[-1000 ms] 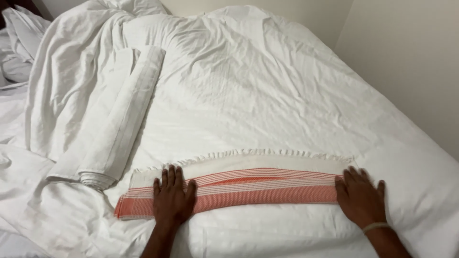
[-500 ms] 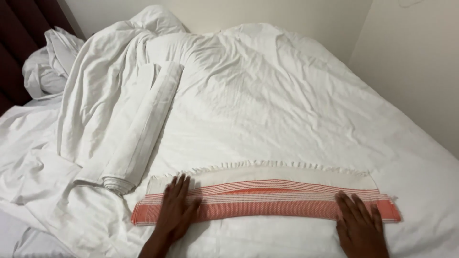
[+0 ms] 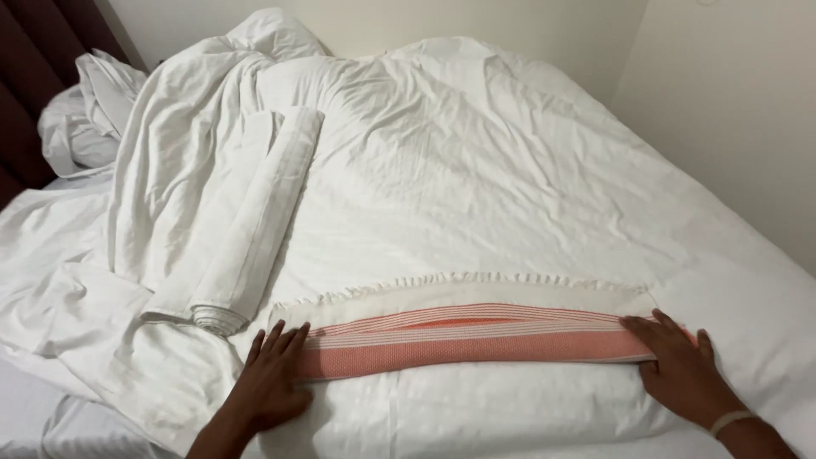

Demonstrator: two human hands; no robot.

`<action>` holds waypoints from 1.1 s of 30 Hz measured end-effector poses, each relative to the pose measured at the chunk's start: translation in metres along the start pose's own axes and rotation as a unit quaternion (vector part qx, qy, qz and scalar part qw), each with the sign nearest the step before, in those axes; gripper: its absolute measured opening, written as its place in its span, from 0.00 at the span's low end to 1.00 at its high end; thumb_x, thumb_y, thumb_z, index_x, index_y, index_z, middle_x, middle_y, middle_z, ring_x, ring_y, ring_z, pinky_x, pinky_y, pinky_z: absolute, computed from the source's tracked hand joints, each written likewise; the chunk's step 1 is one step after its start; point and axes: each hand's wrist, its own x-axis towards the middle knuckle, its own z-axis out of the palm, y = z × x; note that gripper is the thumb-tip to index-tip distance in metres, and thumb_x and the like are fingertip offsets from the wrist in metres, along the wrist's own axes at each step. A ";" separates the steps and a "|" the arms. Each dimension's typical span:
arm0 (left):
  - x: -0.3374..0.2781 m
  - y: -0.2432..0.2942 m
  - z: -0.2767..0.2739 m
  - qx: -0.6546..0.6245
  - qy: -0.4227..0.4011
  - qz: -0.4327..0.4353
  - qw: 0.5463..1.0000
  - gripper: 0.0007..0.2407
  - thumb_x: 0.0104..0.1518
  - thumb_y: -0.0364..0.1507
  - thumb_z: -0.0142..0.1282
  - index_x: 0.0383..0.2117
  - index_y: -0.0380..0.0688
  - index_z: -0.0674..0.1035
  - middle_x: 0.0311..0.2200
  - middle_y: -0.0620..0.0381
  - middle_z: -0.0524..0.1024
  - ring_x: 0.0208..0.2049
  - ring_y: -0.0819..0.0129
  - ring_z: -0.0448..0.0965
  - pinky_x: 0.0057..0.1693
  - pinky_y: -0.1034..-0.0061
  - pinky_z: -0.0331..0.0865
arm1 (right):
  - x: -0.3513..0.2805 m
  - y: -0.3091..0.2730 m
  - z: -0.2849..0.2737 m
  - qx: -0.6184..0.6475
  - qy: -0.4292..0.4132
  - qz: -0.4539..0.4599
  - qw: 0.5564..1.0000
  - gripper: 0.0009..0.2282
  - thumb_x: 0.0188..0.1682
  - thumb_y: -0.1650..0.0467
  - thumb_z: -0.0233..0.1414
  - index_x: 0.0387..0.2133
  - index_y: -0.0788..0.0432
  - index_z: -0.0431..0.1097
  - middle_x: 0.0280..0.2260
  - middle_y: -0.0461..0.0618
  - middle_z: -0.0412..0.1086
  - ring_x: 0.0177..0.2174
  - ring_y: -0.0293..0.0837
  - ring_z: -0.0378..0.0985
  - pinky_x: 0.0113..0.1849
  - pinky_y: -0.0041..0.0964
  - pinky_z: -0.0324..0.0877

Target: The person folds a small striped towel and places it on the bed. They then fold a large white sheet multiple times on the bed surface, smoothing it out with their hands during the process.

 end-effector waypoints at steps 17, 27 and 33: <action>0.027 0.016 -0.019 -0.058 -0.135 -0.095 0.985 0.12 0.59 0.32 0.43 0.43 0.49 0.79 0.35 0.53 0.79 0.39 0.52 0.79 0.48 0.56 0.65 | 0.044 -0.002 -0.043 0.045 -0.107 0.076 0.990 0.21 0.55 0.50 0.42 0.43 0.46 0.77 0.43 0.45 0.75 0.51 0.45 0.77 0.55 0.49 0.69; 0.056 0.059 -0.045 -0.040 -0.045 -0.264 0.963 0.10 0.57 0.33 0.53 0.40 0.44 0.79 0.45 0.51 0.79 0.52 0.54 0.76 0.63 0.56 0.63 | 0.027 -0.058 -0.042 0.070 0.222 -0.109 0.966 0.12 0.40 0.71 0.53 0.38 0.54 0.75 0.43 0.51 0.77 0.49 0.51 0.77 0.51 0.46 0.70; 0.066 0.155 -0.033 -0.180 -0.039 -0.106 0.977 0.29 0.61 0.43 0.51 0.64 0.35 0.64 0.65 0.40 0.60 0.67 0.46 0.55 0.68 0.52 0.43 | -0.011 -0.201 0.001 0.163 0.198 -0.296 0.920 0.22 0.50 0.65 0.51 0.57 0.61 0.65 0.60 0.59 0.65 0.61 0.58 0.61 0.60 0.56 0.50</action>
